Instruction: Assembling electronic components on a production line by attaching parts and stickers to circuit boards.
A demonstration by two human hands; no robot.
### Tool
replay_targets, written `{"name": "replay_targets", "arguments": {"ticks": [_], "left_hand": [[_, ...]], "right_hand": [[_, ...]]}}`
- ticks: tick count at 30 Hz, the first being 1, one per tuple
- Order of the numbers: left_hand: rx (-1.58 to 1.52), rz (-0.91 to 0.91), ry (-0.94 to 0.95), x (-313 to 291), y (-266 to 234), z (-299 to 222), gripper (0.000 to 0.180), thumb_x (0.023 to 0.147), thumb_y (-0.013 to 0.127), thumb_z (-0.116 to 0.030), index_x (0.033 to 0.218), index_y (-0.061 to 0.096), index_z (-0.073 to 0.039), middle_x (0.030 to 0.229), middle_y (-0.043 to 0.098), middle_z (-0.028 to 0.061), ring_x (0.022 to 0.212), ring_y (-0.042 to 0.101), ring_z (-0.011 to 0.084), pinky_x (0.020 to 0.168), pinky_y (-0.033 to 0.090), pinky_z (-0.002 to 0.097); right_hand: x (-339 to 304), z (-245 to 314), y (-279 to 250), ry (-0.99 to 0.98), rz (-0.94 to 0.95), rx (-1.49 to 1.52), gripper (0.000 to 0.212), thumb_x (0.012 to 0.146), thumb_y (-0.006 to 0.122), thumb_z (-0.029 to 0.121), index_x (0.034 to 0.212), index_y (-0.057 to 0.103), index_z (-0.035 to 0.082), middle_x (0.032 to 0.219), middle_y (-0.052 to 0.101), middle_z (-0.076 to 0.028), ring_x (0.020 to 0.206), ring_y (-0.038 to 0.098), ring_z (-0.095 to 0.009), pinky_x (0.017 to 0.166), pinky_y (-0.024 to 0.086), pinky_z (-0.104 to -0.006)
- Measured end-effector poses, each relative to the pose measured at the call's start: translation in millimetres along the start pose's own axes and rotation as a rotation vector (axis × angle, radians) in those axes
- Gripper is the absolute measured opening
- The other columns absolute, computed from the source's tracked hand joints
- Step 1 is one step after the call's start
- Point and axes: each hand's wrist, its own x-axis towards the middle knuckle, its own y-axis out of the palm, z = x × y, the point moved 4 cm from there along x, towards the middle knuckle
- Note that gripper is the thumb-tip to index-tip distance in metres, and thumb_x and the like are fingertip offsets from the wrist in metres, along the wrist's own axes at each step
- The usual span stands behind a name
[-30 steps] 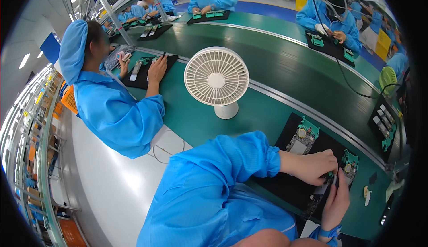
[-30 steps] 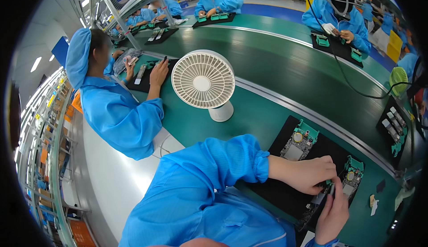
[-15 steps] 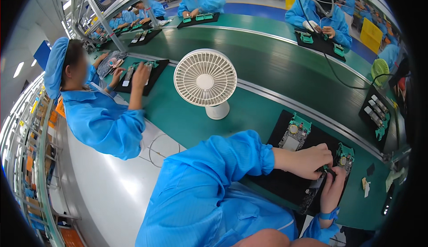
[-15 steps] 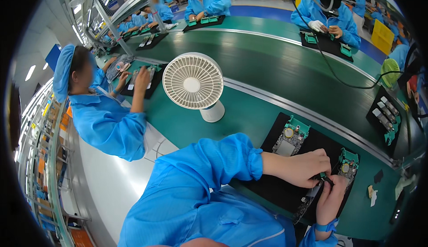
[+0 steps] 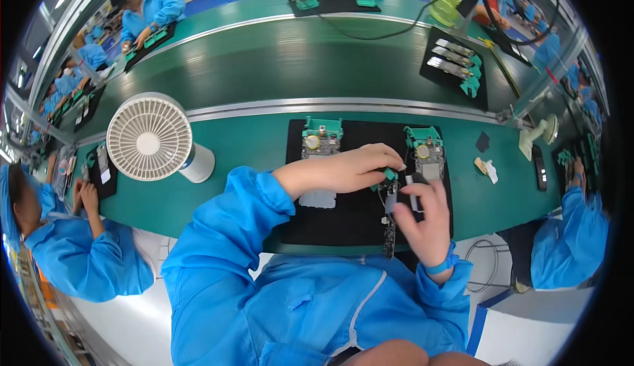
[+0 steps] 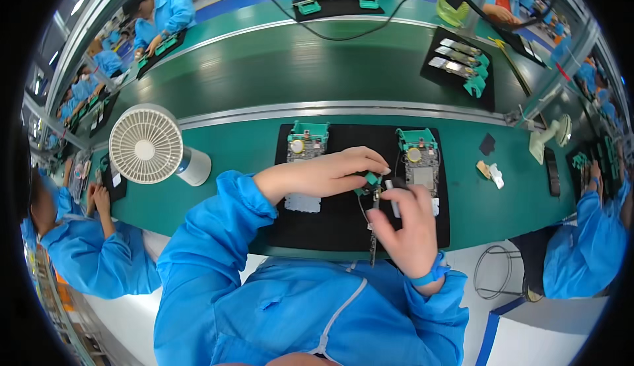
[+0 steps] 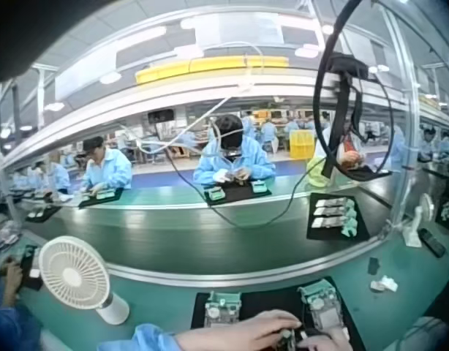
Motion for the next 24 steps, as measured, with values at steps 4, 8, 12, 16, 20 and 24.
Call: {"name": "replay_targets", "arguments": {"ticks": [4,8,12,16,20,24], "left_hand": [[-0.009,0.075,-0.062,1,-1,0,0.045,0.092,0.056,-0.003,0.136,0.048,-0.004,0.138,0.044,0.0142,0.13,0.041,0.032,0.109,0.034,0.04],[0.032,0.083,-0.064,2,0,-3,0.049,0.09,0.06,-0.005,0.137,0.047,-0.005,0.139,0.043,0.0144,0.131,0.04,0.0324,0.109,0.034,0.04],[0.012,0.07,-0.089,-1,-2,0,0.046,0.089,0.062,-0.006,0.134,0.05,-0.004,0.134,0.047,0.0143,0.127,0.042,0.0339,0.107,0.035,0.0413],[-0.013,0.054,-0.083,2,-1,-3,0.043,0.088,0.062,-0.006,0.13,0.053,-0.004,0.129,0.049,0.0149,0.124,0.045,0.0342,0.106,0.036,0.0408],[0.101,0.012,-0.013,-4,-2,0,0.042,0.087,0.064,-0.009,0.128,0.053,-0.004,0.123,0.053,0.015,0.118,0.048,0.0325,0.103,0.037,0.0405],[0.16,-0.094,-0.08,2,10,-5,0.031,0.085,0.062,-0.016,0.116,0.06,-0.008,0.114,0.058,0.0126,0.113,0.05,0.0334,0.098,0.037,0.0435]], "right_hand": [[-9,8,11,-0.158,0.044,-0.198,0.028,0.071,0.082,0.016,0.089,0.062,0.007,0.093,0.054,-0.012,0.089,0.056,-0.033,0.072,0.048,-0.0407],[-13,6,5,-0.126,-0.089,-0.316,0.019,0.073,0.078,0.009,0.085,0.063,0.007,0.087,0.055,-0.012,0.079,0.058,-0.031,0.064,0.048,-0.0397],[-6,-5,5,-0.047,-0.169,-0.323,0.015,0.079,0.073,0.008,0.084,0.059,0.007,0.09,0.055,-0.013,0.076,0.059,-0.033,0.064,0.048,-0.0403],[3,-14,12,-0.027,-0.143,-0.278,0.012,0.083,0.069,0.008,0.086,0.058,0.006,0.09,0.055,-0.014,0.079,0.058,-0.035,0.066,0.048,-0.0416],[17,-22,20,0.061,-0.051,-0.073,0.008,0.086,0.064,0.006,0.086,0.056,0.003,0.088,0.055,-0.018,0.083,0.057,-0.038,0.068,0.046,-0.0435],[11,-33,19,0.037,-0.032,0.001,0.006,0.086,0.059,0.002,0.086,0.053,0.0,0.086,0.054,-0.017,0.08,0.055,-0.036,0.071,0.045,-0.0416]]}}
